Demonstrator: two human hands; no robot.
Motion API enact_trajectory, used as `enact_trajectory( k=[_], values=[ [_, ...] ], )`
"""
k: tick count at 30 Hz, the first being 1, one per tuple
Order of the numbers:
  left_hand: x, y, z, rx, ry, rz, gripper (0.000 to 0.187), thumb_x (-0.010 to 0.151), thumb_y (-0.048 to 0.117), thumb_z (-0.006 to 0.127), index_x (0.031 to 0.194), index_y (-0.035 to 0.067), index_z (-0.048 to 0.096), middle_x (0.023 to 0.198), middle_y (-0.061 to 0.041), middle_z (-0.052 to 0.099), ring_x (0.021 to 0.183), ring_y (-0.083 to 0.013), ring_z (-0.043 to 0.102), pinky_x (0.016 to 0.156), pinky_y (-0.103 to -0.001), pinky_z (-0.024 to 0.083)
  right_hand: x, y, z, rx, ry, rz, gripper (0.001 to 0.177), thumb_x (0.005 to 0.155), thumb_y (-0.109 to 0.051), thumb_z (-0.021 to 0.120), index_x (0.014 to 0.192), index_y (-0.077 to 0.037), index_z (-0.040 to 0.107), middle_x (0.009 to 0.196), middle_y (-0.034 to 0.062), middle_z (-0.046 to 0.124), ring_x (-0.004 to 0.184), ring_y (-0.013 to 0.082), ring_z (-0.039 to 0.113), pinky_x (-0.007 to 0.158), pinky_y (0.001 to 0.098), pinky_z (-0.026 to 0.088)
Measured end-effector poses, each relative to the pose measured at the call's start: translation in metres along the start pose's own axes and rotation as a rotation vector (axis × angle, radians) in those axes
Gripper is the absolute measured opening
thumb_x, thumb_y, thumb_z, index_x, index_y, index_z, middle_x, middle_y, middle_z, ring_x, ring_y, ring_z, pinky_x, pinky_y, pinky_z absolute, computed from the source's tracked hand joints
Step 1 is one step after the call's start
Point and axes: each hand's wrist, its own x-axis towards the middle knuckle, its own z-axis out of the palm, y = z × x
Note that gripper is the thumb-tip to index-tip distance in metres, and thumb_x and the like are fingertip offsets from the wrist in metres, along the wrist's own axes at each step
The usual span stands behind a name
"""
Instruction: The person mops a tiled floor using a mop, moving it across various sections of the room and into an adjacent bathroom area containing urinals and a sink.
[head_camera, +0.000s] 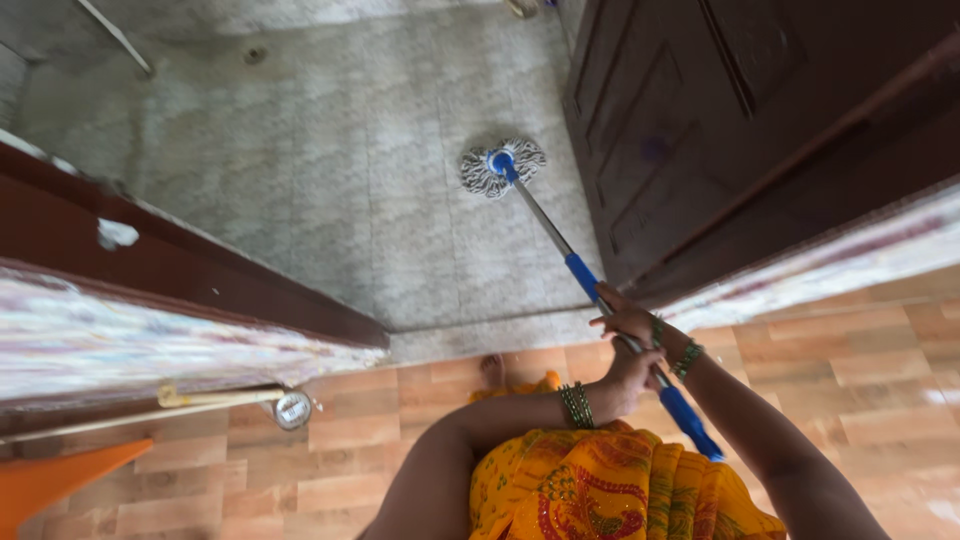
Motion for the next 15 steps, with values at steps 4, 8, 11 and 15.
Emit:
enact_trajectory(
  k=[4, 8, 11, 15],
  values=[
    [0.057, 0.05, -0.051, -0.409, 0.25, 0.236, 0.037, 0.09, 0.002, 0.063, 0.123, 0.012, 0.051, 0.104, -0.006, 0.059, 0.084, -0.0141, 0.059, 0.069, -0.028, 0.055, 0.103, -0.051, 0.028, -0.234, -0.02, -0.164, 0.102, 0.079, 0.017, 0.068, 0.163, -0.002, 0.011, 0.172, 0.0101, -0.008, 0.145, 0.0301, 0.036, 0.09, 0.0378, 0.061],
    [0.075, 0.087, -0.111, -0.54, 0.17, 0.318, 0.044, 0.089, -0.005, 0.058, 0.128, 0.013, 0.049, 0.096, -0.009, 0.057, 0.071, -0.0138, 0.058, 0.055, -0.029, 0.047, 0.169, -0.091, 0.053, -0.511, 0.018, 0.196, 0.103, 0.078, 0.009, 0.063, 0.162, -0.005, 0.004, 0.174, 0.0086, -0.011, 0.133, 0.0373, 0.059, 0.089, 0.0389, 0.06],
    [0.062, 0.103, -0.111, -0.529, 0.324, 0.183, 0.056, 0.092, -0.001, 0.059, 0.143, 0.018, 0.049, 0.102, -0.008, 0.063, 0.07, -0.0127, 0.056, 0.057, -0.027, 0.049, 0.182, -0.099, 0.062, -0.576, -0.003, 0.189, 0.105, 0.076, 0.008, 0.063, 0.163, -0.007, 0.006, 0.173, 0.0116, -0.011, 0.139, 0.0377, 0.048, 0.095, 0.0407, 0.058],
    [0.034, 0.11, -0.086, -0.457, 0.396, 0.16, 0.064, 0.091, 0.0, 0.061, 0.15, 0.017, 0.042, 0.104, -0.007, 0.062, 0.078, -0.0142, 0.056, 0.063, -0.029, 0.051, 0.161, -0.085, 0.051, -0.657, -0.036, -0.037, 0.102, 0.077, 0.005, 0.072, 0.162, -0.006, 0.018, 0.169, 0.017, -0.009, 0.154, 0.0353, 0.018, 0.112, 0.0373, 0.044]
  ],
)
